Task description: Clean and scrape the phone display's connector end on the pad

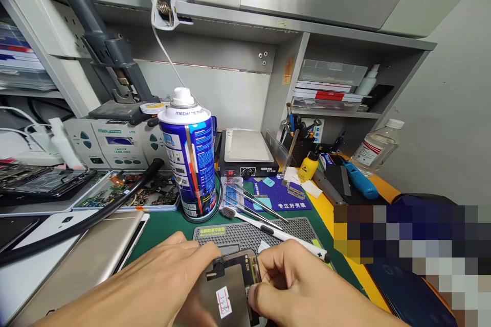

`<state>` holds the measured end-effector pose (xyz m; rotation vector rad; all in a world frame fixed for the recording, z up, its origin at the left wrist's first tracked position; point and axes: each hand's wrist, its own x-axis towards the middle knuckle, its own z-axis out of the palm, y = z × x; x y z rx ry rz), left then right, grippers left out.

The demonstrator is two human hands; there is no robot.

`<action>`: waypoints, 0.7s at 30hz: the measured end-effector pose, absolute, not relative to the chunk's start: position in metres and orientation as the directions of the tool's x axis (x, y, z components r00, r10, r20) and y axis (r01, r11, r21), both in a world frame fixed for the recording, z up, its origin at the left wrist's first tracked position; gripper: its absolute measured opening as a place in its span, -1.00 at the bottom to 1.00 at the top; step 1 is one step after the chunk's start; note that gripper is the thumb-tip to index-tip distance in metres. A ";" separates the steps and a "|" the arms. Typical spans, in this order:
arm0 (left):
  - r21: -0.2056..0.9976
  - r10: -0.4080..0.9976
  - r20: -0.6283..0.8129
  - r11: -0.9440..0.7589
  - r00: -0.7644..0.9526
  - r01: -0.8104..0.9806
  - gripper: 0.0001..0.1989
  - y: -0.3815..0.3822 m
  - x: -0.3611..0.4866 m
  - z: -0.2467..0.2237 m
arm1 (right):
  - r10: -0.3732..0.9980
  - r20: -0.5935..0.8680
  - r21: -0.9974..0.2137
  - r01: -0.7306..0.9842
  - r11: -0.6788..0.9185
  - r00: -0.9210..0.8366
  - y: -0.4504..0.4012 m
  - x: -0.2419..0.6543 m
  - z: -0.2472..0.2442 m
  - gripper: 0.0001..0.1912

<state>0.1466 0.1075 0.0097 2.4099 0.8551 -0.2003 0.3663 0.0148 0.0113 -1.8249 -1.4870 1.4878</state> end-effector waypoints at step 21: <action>0.511 0.563 -0.317 -0.576 0.763 0.638 -0.62 0.107 0.151 0.013 | 0.815 -0.566 -0.783 0.390 -0.485 -0.123 0.020 0.376 -0.002 -0.79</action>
